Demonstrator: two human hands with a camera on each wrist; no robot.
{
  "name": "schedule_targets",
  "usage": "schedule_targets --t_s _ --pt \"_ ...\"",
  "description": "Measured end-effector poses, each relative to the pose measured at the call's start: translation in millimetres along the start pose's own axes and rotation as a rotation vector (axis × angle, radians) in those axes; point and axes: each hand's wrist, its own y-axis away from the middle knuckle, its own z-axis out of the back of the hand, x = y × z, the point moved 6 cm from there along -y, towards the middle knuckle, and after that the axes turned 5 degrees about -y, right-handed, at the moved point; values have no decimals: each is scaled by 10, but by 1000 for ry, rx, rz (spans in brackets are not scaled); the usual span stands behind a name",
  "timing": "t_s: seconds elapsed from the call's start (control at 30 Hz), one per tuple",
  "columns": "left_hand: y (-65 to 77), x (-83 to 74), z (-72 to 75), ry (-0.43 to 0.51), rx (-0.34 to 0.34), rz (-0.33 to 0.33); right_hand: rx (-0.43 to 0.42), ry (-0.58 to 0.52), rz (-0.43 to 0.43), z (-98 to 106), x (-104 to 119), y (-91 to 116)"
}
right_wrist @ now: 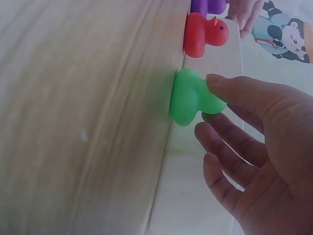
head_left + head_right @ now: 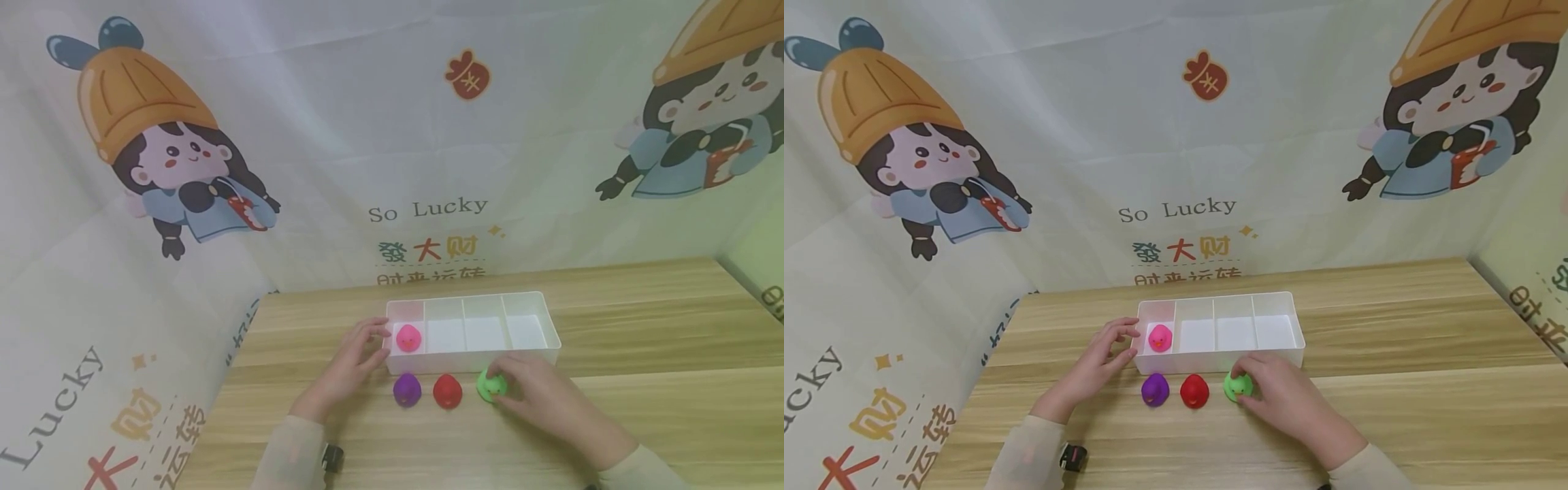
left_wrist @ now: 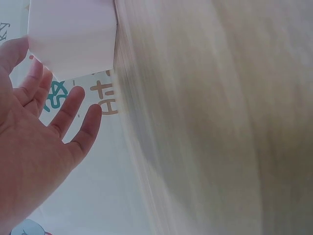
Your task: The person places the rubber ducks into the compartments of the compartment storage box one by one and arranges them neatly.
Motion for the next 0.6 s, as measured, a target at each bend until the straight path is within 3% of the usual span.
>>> schedule_targets --t_s 0.37,0.6 --pt "22 25 7 18 3 13 11 -1 12 -7 39 -11" --pt "1 36 -8 6 -4 -13 -2 9 12 18 36 0"
